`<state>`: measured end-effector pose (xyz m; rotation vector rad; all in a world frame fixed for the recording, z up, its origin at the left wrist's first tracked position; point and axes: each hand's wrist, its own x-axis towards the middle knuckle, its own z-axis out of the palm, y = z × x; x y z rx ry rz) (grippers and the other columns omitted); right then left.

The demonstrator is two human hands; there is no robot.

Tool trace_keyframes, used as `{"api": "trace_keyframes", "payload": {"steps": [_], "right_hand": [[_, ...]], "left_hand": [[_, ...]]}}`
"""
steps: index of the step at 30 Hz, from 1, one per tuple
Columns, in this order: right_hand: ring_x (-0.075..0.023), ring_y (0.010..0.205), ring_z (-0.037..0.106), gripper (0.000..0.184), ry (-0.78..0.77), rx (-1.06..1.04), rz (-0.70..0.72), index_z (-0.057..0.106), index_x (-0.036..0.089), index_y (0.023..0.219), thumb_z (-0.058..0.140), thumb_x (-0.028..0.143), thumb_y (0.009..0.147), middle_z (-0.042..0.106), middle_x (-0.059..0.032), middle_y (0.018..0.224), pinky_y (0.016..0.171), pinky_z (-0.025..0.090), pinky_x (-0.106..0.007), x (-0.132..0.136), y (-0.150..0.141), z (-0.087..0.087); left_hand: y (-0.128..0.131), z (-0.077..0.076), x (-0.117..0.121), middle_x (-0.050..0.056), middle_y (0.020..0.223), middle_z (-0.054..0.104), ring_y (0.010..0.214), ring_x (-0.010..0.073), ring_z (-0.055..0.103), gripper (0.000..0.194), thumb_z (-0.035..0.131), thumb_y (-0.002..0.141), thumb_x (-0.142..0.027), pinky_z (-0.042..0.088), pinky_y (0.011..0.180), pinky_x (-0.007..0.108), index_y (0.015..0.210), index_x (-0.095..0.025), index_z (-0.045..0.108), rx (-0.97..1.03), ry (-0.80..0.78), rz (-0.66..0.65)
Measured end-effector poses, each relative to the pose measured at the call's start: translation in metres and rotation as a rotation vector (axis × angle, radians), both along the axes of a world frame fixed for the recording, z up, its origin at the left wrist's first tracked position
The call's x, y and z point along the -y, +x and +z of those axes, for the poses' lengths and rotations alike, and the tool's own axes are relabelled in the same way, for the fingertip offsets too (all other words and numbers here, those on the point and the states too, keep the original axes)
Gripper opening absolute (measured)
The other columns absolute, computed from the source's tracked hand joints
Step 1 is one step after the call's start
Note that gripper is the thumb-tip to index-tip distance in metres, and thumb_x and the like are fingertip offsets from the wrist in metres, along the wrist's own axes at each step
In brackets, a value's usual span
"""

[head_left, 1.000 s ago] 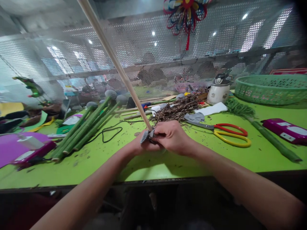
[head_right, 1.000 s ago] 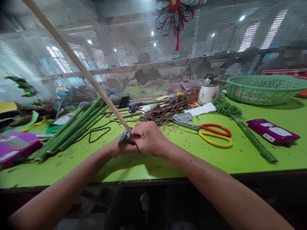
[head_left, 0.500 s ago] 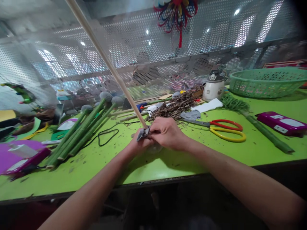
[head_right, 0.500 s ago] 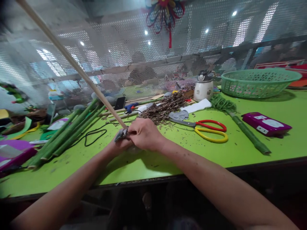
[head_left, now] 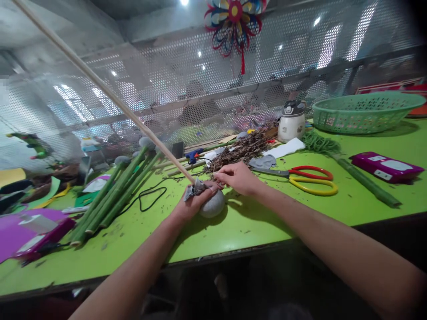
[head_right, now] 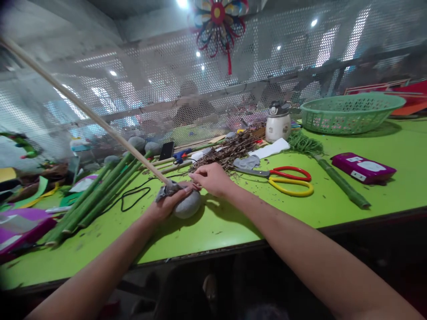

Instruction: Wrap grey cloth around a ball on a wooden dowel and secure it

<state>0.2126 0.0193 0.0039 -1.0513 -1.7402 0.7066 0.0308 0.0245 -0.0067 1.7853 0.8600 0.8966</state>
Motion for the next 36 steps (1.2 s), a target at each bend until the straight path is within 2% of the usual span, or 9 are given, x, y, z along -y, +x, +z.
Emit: {"api": "trace_keyframes", "payload": {"steps": [5, 8, 11, 17, 23, 30, 36], "right_hand": [[-0.0117, 0.056, 0.056, 0.026, -0.071, -0.042, 0.014, 0.071, 0.010, 0.073, 0.055, 0.029, 0.084, 0.067, -0.0056, 0.064, 0.054, 0.043, -0.022, 0.002, -0.003, 0.000], [-0.0124, 0.058, 0.057, 0.028, -0.054, -0.046, 0.010, 0.071, 0.010, 0.074, 0.056, 0.031, 0.084, 0.067, -0.0057, 0.065, 0.054, 0.042, -0.022, 0.004, -0.003, 0.001], [-0.0128, 0.059, 0.057, 0.028, -0.018, -0.017, -0.020, 0.071, 0.010, 0.074, 0.056, 0.031, 0.084, 0.066, -0.0047, 0.063, 0.054, 0.040, -0.022, 0.007, -0.004, 0.002], [-0.0118, 0.059, 0.056, 0.028, -0.028, -0.042, -0.025, 0.071, 0.010, 0.073, 0.054, 0.028, 0.085, 0.067, -0.0049, 0.064, 0.055, 0.040, -0.022, 0.011, -0.005, 0.005], [-0.0095, 0.052, 0.048, 0.032, -0.010, 0.008, -0.036, 0.068, 0.012, 0.068, 0.050, 0.029, 0.088, 0.060, -0.0012, 0.057, 0.049, 0.032, -0.022, 0.011, -0.003, 0.005], [-0.0094, 0.051, 0.045, 0.035, 0.021, 0.142, -0.033, 0.066, 0.013, 0.061, 0.051, 0.031, 0.087, 0.057, 0.0002, 0.053, 0.049, 0.028, -0.023, 0.007, -0.004, -0.003], [-0.0092, 0.049, 0.046, 0.031, -0.020, 0.177, -0.061, 0.068, 0.013, 0.062, 0.054, 0.029, 0.085, 0.059, -0.0007, 0.052, 0.049, 0.030, -0.022, 0.002, -0.007, -0.010]], "left_hand": [[-0.006, 0.000, -0.003, 0.009, 0.101, 0.070, 0.095, 0.0242, 0.063, 0.025, 0.057, 0.079, -0.033, 0.051, 0.083, 0.033, 0.091, -0.016, 0.071, 0.310, -0.305, -0.005], [-0.009, 0.000, -0.005, 0.008, 0.102, 0.070, 0.092, 0.0225, 0.064, 0.025, 0.056, 0.079, -0.031, 0.052, 0.079, 0.030, 0.091, -0.016, 0.072, 0.342, -0.386, -0.030], [-0.009, 0.000, -0.006, 0.008, 0.103, 0.070, 0.092, 0.0217, 0.064, 0.024, 0.058, 0.079, -0.028, 0.052, 0.078, 0.029, 0.095, -0.017, 0.071, 0.349, -0.384, -0.024], [-0.007, 0.003, -0.001, 0.009, 0.106, 0.070, 0.097, 0.0255, 0.064, 0.028, 0.061, 0.076, -0.028, 0.052, 0.080, 0.032, 0.100, -0.017, 0.070, 0.309, -0.319, -0.004], [-0.011, 0.002, -0.004, 0.007, 0.109, 0.069, 0.101, 0.0244, 0.062, 0.028, 0.061, 0.077, -0.024, 0.052, 0.080, 0.029, 0.103, -0.019, 0.069, 0.297, -0.284, 0.048], [-0.005, 0.003, -0.001, 0.008, 0.093, 0.072, 0.088, 0.0224, 0.067, 0.028, 0.065, 0.075, -0.024, 0.054, 0.074, 0.030, 0.102, -0.017, 0.067, 0.345, -0.301, 0.104], [-0.007, 0.001, 0.000, 0.006, 0.084, 0.072, 0.082, 0.0229, 0.067, 0.026, 0.067, 0.072, -0.029, 0.055, 0.070, 0.032, 0.095, -0.017, 0.064, 0.345, -0.244, 0.179]]}}
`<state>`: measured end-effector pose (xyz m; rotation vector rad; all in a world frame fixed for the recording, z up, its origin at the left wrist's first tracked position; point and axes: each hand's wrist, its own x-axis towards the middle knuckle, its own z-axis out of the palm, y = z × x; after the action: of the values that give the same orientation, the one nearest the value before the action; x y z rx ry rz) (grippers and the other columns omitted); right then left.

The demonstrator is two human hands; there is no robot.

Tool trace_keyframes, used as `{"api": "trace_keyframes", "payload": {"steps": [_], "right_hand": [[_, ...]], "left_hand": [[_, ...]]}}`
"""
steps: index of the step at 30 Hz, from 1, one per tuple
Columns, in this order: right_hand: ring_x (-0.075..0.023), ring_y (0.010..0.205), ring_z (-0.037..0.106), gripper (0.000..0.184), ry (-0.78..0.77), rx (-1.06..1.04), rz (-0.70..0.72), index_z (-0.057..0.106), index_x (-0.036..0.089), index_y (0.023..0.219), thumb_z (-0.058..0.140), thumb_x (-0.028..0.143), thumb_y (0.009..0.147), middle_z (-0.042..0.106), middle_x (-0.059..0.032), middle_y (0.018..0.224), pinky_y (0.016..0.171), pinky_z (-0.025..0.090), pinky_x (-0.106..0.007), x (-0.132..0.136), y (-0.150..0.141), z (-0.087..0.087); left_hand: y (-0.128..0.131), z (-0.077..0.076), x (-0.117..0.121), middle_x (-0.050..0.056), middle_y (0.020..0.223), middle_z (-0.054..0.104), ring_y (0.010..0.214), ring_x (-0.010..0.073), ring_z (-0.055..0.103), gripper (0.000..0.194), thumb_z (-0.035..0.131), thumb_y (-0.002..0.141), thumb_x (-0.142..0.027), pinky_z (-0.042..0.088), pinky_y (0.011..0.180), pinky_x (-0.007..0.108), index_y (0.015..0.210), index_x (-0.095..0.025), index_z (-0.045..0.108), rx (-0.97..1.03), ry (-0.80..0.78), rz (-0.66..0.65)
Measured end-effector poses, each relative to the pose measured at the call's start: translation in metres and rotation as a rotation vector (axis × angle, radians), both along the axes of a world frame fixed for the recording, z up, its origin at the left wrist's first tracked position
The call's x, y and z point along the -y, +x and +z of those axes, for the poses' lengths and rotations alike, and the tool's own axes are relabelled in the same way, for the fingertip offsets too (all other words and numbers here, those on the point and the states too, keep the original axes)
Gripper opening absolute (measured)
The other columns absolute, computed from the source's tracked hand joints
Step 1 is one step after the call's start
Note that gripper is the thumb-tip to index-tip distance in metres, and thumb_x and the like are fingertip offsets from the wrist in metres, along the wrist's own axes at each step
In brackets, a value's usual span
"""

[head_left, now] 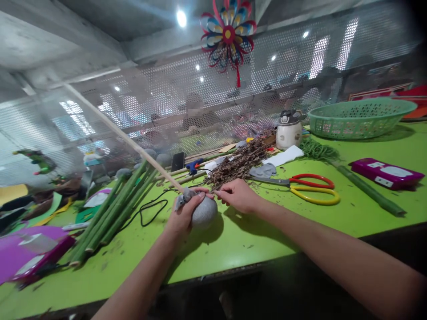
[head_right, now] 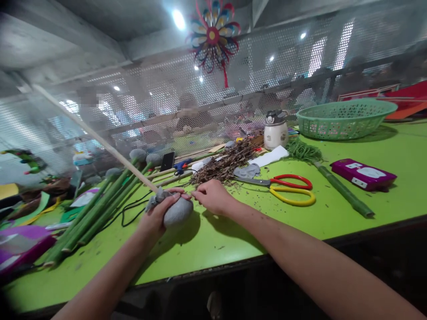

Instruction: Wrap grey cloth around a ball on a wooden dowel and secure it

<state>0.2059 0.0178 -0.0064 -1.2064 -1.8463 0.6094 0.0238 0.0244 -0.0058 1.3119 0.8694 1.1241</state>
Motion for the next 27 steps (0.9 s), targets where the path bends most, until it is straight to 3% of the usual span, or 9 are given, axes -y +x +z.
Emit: {"api": "trace_keyframes", "payload": {"steps": [9, 13, 18, 22, 27], "right_hand": [[-0.0095, 0.048, 0.046, 0.039, 0.014, 0.065, 0.054, 0.062, 0.014, 0.052, 0.054, 0.034, 0.084, 0.057, 0.0004, 0.048, 0.048, 0.031, -0.022, -0.004, -0.006, -0.019], [-0.0100, 0.046, 0.049, 0.033, -0.125, -0.049, 0.039, 0.063, 0.013, 0.053, 0.059, 0.031, 0.080, 0.057, -0.0001, 0.046, 0.048, 0.035, -0.022, -0.002, -0.009, -0.021], [-0.0096, 0.043, 0.051, 0.035, -0.203, -0.133, 0.034, 0.063, 0.011, 0.058, 0.057, 0.036, 0.082, 0.060, -0.0027, 0.050, 0.044, 0.040, -0.020, 0.006, -0.012, 0.001], [-0.0097, 0.048, 0.055, 0.031, -0.236, -0.253, 0.048, 0.064, 0.011, 0.065, 0.059, 0.036, 0.081, 0.061, -0.0035, 0.056, 0.045, 0.043, -0.019, 0.030, -0.012, 0.026], [-0.0105, 0.051, 0.056, 0.026, -0.209, -0.339, 0.058, 0.064, 0.012, 0.068, 0.062, 0.036, 0.078, 0.062, -0.0030, 0.058, 0.048, 0.044, -0.020, 0.069, -0.012, 0.026]], "left_hand": [[-0.002, -0.001, -0.007, 0.008, 0.080, 0.072, 0.075, 0.0218, 0.067, 0.032, 0.067, 0.069, -0.028, 0.053, 0.068, 0.031, 0.098, -0.015, 0.067, -0.186, 0.095, 0.064], [-0.003, -0.001, -0.007, 0.008, 0.080, 0.072, 0.072, 0.0215, 0.068, 0.024, 0.067, 0.069, -0.026, 0.054, 0.067, 0.033, 0.090, -0.015, 0.066, -0.093, 0.074, 0.067], [-0.001, 0.007, 0.001, 0.006, 0.076, 0.073, 0.068, 0.0189, 0.068, 0.021, 0.069, 0.068, -0.023, 0.055, 0.063, 0.030, 0.086, -0.015, 0.064, 0.156, -0.031, 0.049], [0.003, 0.024, 0.010, 0.006, 0.069, 0.071, 0.058, 0.0160, 0.066, 0.016, 0.066, 0.068, -0.013, 0.056, 0.056, 0.026, 0.084, -0.011, 0.065, 0.167, -0.208, 0.078], [0.004, 0.040, 0.023, 0.008, 0.056, 0.067, 0.045, 0.0181, 0.062, 0.003, 0.063, 0.068, -0.007, 0.055, 0.048, 0.031, 0.070, -0.009, 0.063, 0.126, -0.338, 0.010]]}}
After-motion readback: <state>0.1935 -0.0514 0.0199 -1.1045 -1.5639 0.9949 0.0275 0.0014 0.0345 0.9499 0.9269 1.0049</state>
